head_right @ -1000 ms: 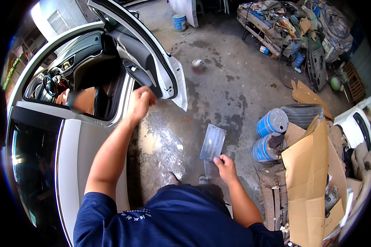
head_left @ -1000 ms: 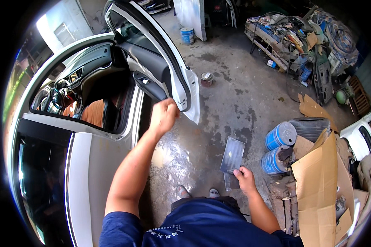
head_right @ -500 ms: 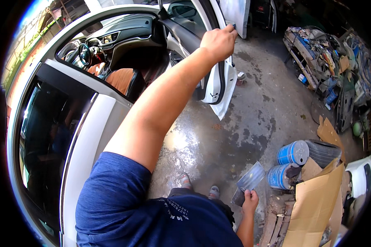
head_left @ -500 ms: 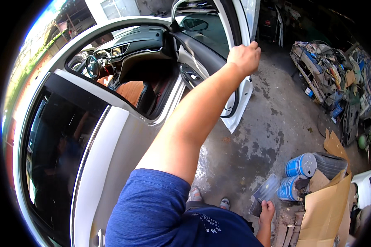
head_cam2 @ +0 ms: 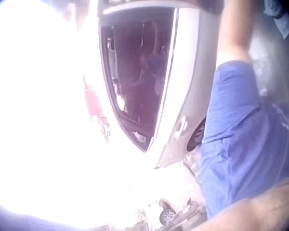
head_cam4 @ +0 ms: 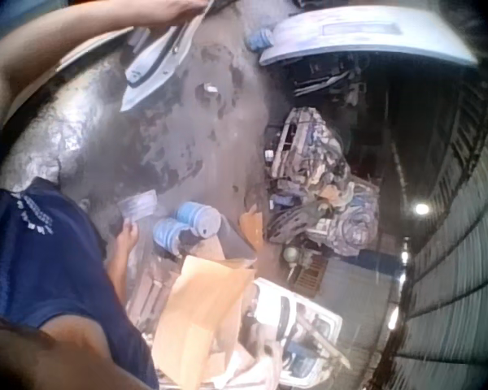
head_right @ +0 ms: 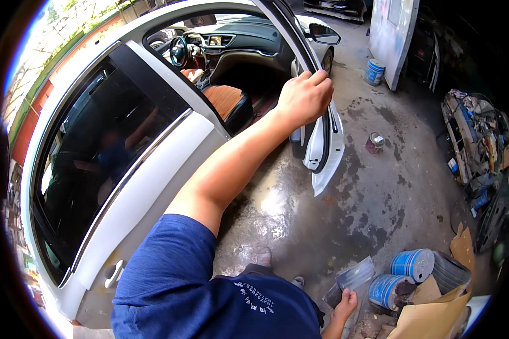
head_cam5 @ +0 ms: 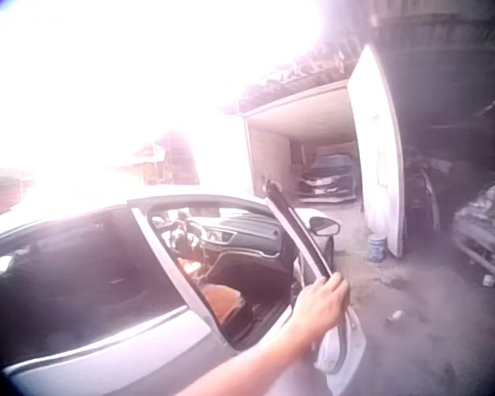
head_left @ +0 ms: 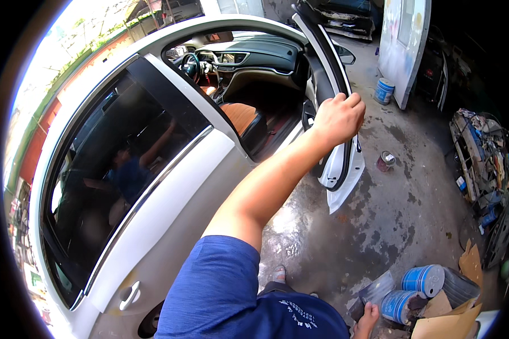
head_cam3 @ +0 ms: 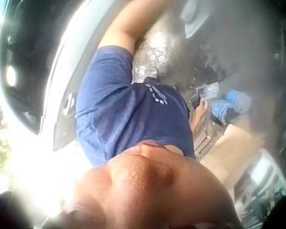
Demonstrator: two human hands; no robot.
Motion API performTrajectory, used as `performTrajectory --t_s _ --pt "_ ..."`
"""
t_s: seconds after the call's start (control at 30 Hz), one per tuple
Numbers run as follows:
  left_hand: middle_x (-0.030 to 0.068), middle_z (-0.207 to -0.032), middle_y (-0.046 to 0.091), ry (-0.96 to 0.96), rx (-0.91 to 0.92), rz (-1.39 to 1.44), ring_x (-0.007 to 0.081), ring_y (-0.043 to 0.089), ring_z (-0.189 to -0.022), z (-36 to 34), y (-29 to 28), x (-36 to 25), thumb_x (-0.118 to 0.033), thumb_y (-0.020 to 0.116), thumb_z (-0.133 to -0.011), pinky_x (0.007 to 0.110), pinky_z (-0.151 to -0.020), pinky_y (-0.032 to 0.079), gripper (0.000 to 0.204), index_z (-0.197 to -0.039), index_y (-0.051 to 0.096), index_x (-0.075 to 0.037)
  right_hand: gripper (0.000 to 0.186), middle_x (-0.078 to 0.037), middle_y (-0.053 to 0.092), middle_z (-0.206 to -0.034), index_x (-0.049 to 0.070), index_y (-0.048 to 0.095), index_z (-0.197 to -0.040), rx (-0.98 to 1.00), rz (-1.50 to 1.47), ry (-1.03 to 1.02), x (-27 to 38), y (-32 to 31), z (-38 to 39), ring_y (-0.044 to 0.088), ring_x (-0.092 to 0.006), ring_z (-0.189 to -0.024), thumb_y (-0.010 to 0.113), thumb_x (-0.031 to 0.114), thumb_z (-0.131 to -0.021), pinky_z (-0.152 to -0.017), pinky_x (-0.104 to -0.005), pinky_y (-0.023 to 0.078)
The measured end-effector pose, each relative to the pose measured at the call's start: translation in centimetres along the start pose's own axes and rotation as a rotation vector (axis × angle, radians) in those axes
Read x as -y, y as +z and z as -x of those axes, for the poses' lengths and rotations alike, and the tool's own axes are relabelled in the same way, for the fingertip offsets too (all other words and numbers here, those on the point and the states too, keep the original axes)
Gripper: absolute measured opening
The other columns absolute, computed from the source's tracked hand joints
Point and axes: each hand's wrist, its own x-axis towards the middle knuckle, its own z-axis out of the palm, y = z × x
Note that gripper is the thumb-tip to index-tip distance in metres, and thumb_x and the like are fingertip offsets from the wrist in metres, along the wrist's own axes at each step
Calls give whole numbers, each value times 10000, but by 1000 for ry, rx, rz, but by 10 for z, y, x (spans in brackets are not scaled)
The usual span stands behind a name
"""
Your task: The person applies a yellowish body filler to the side panel of a white car using a putty knife, spreading it over several spots. The person then closes the car door and briefly handles a sanding block.
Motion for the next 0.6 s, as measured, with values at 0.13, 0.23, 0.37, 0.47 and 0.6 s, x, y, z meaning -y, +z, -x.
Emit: performTrajectory --t_s 0.13,0.23,0.37,0.47,0.6 --pt "61 -827 583 -108 10 -95 249 615 -706 26 -39 43 -207 616 -860 354 -590 515 197 -725 555 -76 196 46 466 -711 45 520 -751 39 -21 20 5 13 -9 394 -60 -667 600 127 -911 -583 -242 345" --pt "61 -832 593 -262 -4 -100 270 637 -716 48 -57 73 -240 584 -884 388 -603 521 224 -728 571 -79 180 39 490 -727 38 546 -773 106 1 -30 11 14 -28 402 -61 -673 607 135 -911 -592 -240 356" --pt "57 -935 629 -416 20 -199 326 644 -733 82 -91 123 -258 557 -918 439 -640 520 208 -829 609 -77 171 37 499 -731 24 558 -790 154 22 -56 30 26 -34 401 -61 -672 612 135 -908 -597 -238 358" --pt "62 -1063 632 -589 99 -280 346 641 -874 98 -114 159 -280 529 -935 440 -763 513 248 -937 634 -55 167 39 501 -728 15 563 -799 150 16 -69 24 28 -33 400 -61 -668 614 133 -905 -589 -238 353" --pt "91 -1164 629 -705 98 -394 339 627 -973 132 -138 197 -272 551 -923 406 -829 505 262 -913 659 -34 173 42 493 -728 13 560 -794 160 12 -50 3 20 -27 398 -61 -669 620 138 -897 -579 -238 344"
